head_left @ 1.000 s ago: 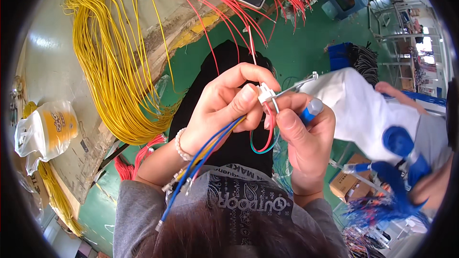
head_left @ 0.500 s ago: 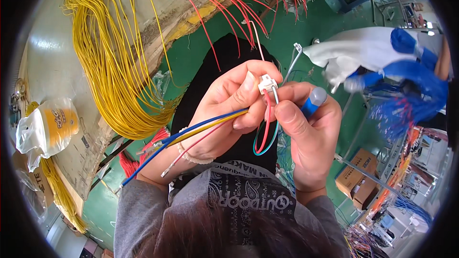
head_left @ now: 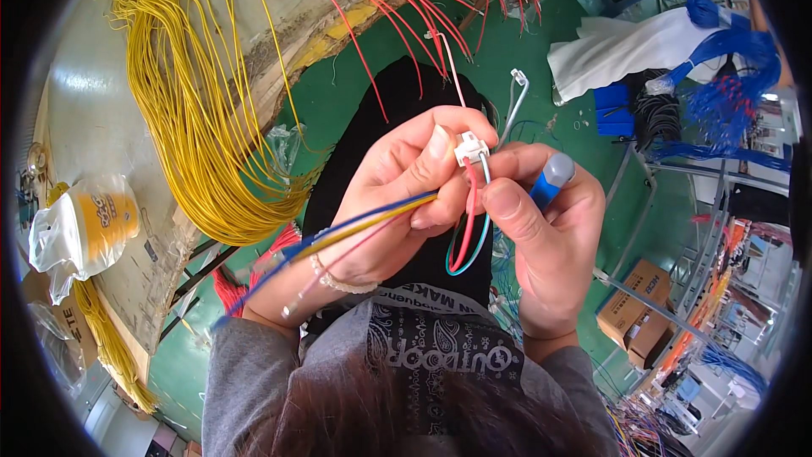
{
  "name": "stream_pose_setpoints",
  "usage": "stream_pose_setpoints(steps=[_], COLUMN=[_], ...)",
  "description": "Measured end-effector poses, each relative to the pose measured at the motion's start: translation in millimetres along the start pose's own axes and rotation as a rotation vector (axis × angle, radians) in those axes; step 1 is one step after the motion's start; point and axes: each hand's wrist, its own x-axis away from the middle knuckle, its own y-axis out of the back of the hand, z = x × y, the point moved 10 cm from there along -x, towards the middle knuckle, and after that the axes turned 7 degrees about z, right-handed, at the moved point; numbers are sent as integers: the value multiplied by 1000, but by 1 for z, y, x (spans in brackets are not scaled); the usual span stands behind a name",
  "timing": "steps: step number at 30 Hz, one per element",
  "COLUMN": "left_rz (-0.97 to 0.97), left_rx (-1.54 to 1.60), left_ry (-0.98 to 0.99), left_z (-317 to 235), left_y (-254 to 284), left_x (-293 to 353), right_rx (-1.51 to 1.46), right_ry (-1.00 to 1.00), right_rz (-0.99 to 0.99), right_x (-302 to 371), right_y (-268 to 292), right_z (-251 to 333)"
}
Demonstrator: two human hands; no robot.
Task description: The recorder is seen assembling wire harnesses by inserting colored wires into plastic connectors.
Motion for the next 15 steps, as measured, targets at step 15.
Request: stream_pose_setpoints(steps=[15], left_rz=[51], left_rx=[-780], left_ry=[-68], left_z=[-19], left_y=[-15], left_x=[8], right_rx=[764], right_ry=[448], right_rz=[-114], right_x=[30], right_y=[9], right_z=[25])
